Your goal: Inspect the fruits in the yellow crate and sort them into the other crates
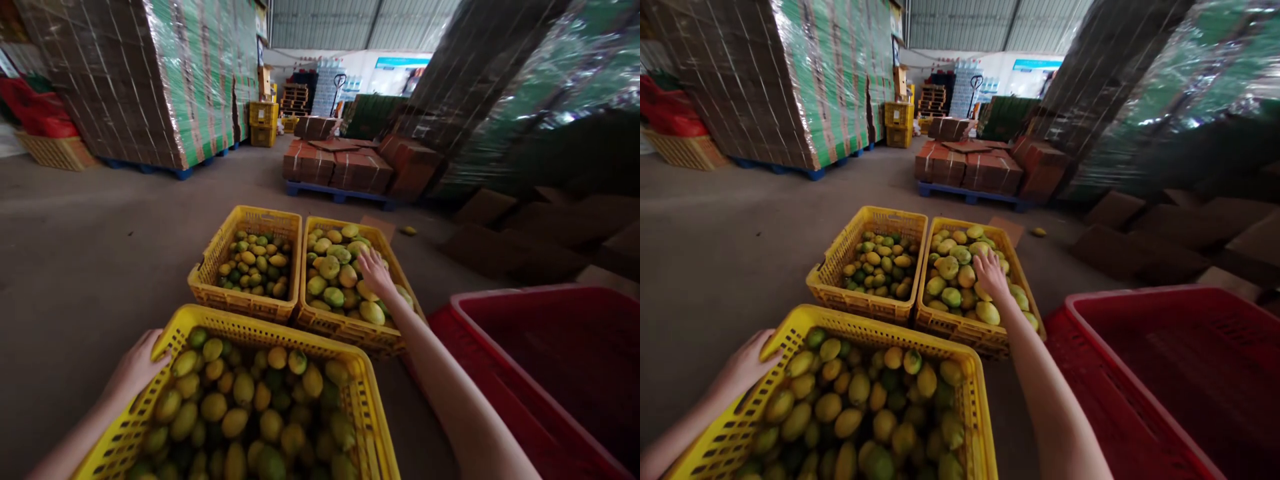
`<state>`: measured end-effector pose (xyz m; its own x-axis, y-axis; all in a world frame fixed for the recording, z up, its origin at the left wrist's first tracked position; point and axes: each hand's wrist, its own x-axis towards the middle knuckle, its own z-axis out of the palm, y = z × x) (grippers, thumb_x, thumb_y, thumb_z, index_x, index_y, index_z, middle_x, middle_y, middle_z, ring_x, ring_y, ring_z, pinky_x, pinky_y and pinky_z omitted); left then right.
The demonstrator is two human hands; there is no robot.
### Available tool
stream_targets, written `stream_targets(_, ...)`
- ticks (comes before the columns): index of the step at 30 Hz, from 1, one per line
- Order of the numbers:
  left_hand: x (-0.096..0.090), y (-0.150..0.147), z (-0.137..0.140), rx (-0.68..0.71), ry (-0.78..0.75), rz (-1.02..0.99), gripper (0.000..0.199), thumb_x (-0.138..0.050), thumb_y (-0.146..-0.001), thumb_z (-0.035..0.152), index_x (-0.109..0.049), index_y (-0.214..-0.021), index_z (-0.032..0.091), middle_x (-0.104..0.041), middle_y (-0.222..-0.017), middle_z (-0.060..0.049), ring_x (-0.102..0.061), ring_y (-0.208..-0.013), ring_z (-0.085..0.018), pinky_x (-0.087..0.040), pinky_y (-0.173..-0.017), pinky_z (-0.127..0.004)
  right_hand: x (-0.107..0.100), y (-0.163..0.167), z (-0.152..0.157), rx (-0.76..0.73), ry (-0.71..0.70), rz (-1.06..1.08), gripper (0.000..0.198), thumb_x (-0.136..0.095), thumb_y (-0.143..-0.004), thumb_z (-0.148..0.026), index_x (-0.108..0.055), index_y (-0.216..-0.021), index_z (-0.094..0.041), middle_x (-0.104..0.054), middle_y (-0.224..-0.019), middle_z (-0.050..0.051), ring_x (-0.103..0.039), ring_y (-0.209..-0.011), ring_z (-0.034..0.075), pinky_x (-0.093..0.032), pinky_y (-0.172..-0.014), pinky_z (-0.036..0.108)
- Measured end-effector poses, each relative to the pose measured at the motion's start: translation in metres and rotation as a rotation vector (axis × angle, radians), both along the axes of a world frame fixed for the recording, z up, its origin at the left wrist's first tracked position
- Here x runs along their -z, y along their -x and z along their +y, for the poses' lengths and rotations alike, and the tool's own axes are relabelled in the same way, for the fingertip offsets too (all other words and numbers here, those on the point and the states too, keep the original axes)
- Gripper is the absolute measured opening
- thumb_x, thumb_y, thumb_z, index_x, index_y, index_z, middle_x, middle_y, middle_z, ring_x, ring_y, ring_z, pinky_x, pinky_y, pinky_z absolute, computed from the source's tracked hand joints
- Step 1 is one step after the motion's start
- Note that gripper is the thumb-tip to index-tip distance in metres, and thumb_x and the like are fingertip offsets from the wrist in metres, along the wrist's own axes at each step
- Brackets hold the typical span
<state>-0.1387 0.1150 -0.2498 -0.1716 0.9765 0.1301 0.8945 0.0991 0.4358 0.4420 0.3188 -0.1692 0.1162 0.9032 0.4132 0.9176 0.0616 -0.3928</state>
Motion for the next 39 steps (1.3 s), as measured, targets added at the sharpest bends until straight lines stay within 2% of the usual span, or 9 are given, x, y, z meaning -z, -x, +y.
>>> stream_targets(4, 0.002, -0.002, 0.002, 0.009, 0.038, 0.015, 0.028, -0.050, -0.082, 0.041, -0.058, -0.102, 0.024, -0.072, -0.111, -0.008, -0.073, -0.096, -0.027, -0.055, -0.080, -0.033, 0.024, 0.005, -0.092, -0.081, 0.029, -0.092, 0.052, -0.033, -0.101, -0.044, -0.055, -0.142, -0.021, -0.048, -0.156, 0.014, -0.037, -0.149, 0.035, -0.038, -0.116, 0.058)
stream_targets(9, -0.009, -0.006, 0.001, 0.044, 0.074, 0.071, 0.025, -0.052, -0.086, 0.036, -0.056, -0.107, 0.024, -0.071, -0.113, -0.009, -0.072, -0.100, -0.027, -0.054, -0.082, -0.032, 0.058, 0.033, -0.216, -0.310, -0.059, -0.165, 0.045, -0.038, -0.103, -0.039, -0.053, -0.142, -0.023, -0.053, -0.150, 0.014, -0.044, -0.145, 0.033, -0.044, -0.114, 0.055)
stream_targets(13, -0.028, -0.013, -0.002, 0.059, 0.189, 0.171, 0.028, -0.052, -0.091, 0.036, -0.054, -0.114, 0.020, -0.069, -0.120, -0.013, -0.070, -0.105, -0.029, -0.053, -0.083, -0.033, 0.079, 0.082, -0.276, -0.429, -0.008, -0.185, 0.035, -0.048, -0.099, -0.035, -0.059, -0.130, -0.022, -0.055, -0.146, 0.016, -0.048, -0.140, 0.035, -0.048, -0.110, 0.054)
stream_targets(17, -0.037, -0.016, -0.002, 0.068, 0.259, 0.228, 0.034, -0.054, -0.092, 0.036, -0.052, -0.120, 0.016, -0.067, -0.123, -0.016, -0.070, -0.105, -0.030, -0.053, -0.081, -0.033, 0.098, 0.142, -0.280, -0.343, 0.239, -0.171, 0.036, -0.057, -0.089, -0.026, -0.060, -0.123, -0.017, -0.055, -0.142, 0.020, -0.050, -0.136, 0.038, -0.048, -0.108, 0.055)
stream_targets(22, -0.037, -0.015, -0.001, 0.081, 0.243, 0.218, 0.033, -0.055, -0.092, 0.035, -0.052, -0.119, 0.016, -0.067, -0.122, -0.016, -0.070, -0.107, -0.030, -0.053, -0.083, -0.034, 0.110, 0.200, -0.225, 0.098, 0.479, 0.124, 0.048, -0.064, -0.082, -0.029, -0.052, -0.126, -0.014, -0.060, -0.130, 0.023, -0.054, -0.127, 0.039, -0.046, -0.103, 0.056)
stream_targets(27, -0.042, -0.018, 0.000, 0.074, 0.246, 0.196, 0.033, -0.055, -0.092, 0.033, -0.053, -0.120, 0.015, -0.068, -0.121, -0.018, -0.070, -0.106, -0.032, -0.053, -0.085, -0.037, 0.108, 0.212, -0.211, 0.173, 0.358, 0.330, 0.031, -0.068, -0.078, -0.039, -0.055, -0.099, -0.021, -0.068, -0.104, 0.018, -0.059, -0.110, 0.039, -0.043, -0.097, 0.061)
stream_targets(31, -0.043, -0.019, 0.000, 0.080, 0.215, 0.150, 0.036, -0.060, -0.090, 0.030, -0.053, -0.122, 0.013, -0.068, -0.121, -0.021, -0.070, -0.105, -0.033, -0.054, -0.086, -0.040, 0.092, 0.199, -0.240, 0.132, 0.301, 0.467, 0.043, -0.072, -0.069, -0.055, -0.058, -0.092, -0.021, -0.069, -0.091, 0.014, -0.064, -0.095, 0.036, -0.050, -0.087, 0.050)
stream_targets(34, -0.042, -0.017, -0.001, 0.079, 0.182, 0.125, 0.037, -0.058, -0.091, 0.029, -0.053, -0.124, 0.011, -0.064, -0.124, -0.023, -0.068, -0.109, -0.035, -0.053, -0.089, -0.043, 0.080, 0.197, -0.255, 0.119, 0.227, 0.773, 0.051, -0.076, -0.061, -0.063, -0.063, -0.087, -0.021, -0.069, -0.085, 0.008, -0.064, -0.084, 0.029, -0.052, -0.077, 0.041)
stream_targets(39, -0.041, -0.015, -0.004, 0.097, 0.115, 0.113, 0.043, -0.056, -0.092, 0.024, -0.048, -0.131, 0.009, -0.056, -0.134, -0.024, -0.064, -0.113, -0.032, -0.051, -0.093, -0.040, 0.089, 0.211, -0.263, 0.221, 0.240, 1.072, 0.057, -0.070, -0.059, -0.070, -0.064, -0.085, -0.019, -0.066, -0.077, 0.004, -0.061, -0.076, 0.023, -0.052, -0.064, 0.036)
